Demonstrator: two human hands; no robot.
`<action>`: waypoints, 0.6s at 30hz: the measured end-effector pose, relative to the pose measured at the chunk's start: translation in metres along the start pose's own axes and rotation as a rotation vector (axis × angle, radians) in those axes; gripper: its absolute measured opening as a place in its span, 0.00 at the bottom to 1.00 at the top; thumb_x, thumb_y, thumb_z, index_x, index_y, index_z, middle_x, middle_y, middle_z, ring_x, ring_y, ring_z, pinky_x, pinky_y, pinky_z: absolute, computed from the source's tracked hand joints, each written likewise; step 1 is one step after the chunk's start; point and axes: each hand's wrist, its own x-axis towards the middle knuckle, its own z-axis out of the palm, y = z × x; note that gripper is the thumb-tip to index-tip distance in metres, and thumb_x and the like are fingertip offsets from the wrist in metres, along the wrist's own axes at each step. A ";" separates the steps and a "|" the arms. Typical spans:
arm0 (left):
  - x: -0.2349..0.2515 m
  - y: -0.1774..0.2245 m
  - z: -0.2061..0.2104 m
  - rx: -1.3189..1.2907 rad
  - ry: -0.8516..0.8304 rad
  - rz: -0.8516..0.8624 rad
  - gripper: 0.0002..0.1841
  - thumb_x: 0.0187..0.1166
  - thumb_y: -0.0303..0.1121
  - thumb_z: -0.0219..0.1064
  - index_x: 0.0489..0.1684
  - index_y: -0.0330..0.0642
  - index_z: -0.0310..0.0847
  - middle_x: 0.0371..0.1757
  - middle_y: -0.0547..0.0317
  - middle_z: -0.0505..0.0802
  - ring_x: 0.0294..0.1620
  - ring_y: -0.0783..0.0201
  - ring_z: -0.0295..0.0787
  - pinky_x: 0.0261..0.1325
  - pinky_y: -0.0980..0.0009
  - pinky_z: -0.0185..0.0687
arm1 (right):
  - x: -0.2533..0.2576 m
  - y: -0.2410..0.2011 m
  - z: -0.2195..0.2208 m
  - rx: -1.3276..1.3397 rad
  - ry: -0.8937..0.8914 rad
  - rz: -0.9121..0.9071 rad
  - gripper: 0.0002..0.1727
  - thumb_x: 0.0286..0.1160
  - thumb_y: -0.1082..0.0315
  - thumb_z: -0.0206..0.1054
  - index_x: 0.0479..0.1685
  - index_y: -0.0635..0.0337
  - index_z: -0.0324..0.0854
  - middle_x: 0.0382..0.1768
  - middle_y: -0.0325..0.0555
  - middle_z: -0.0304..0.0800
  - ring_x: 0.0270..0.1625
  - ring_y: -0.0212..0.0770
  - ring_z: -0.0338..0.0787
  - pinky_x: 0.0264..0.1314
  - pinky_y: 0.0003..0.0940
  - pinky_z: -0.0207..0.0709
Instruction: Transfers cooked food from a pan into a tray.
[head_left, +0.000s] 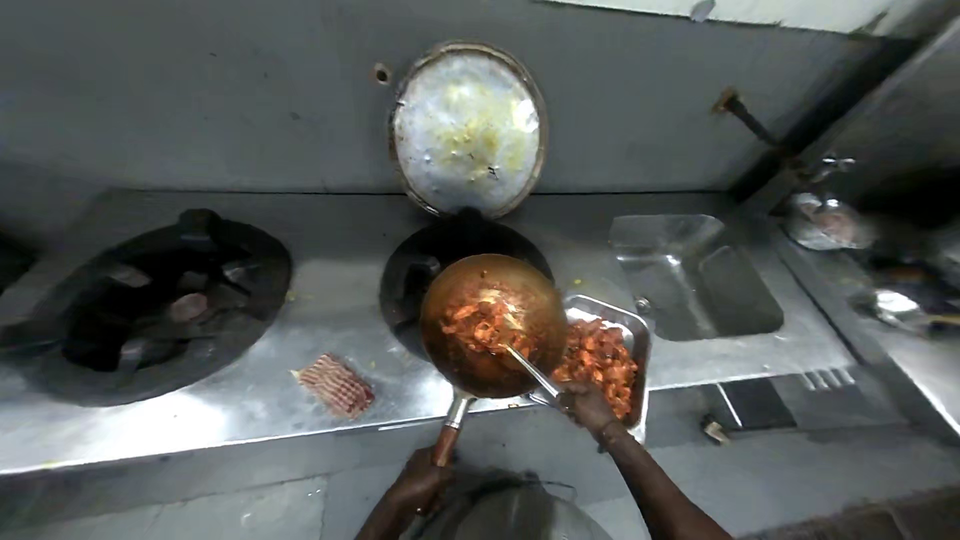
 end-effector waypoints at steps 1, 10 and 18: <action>-0.002 0.000 0.000 0.005 0.012 -0.003 0.18 0.74 0.29 0.74 0.57 0.36 0.74 0.24 0.56 0.82 0.15 0.64 0.79 0.19 0.68 0.81 | -0.008 0.002 -0.004 0.004 0.009 0.020 0.14 0.82 0.68 0.66 0.62 0.59 0.87 0.32 0.43 0.89 0.23 0.32 0.80 0.25 0.29 0.74; -0.006 0.007 -0.004 -0.006 -0.022 0.026 0.11 0.76 0.27 0.71 0.45 0.37 0.73 0.18 0.60 0.79 0.12 0.65 0.77 0.16 0.70 0.80 | -0.069 0.020 -0.055 0.116 0.112 0.144 0.12 0.85 0.68 0.64 0.59 0.61 0.87 0.26 0.40 0.85 0.18 0.29 0.76 0.20 0.25 0.70; -0.007 0.007 -0.003 -0.035 -0.008 0.016 0.10 0.76 0.26 0.70 0.45 0.38 0.72 0.18 0.59 0.79 0.11 0.66 0.76 0.15 0.70 0.79 | -0.115 0.037 -0.113 -0.023 0.421 0.153 0.13 0.82 0.70 0.67 0.60 0.58 0.90 0.28 0.44 0.90 0.20 0.35 0.80 0.24 0.33 0.75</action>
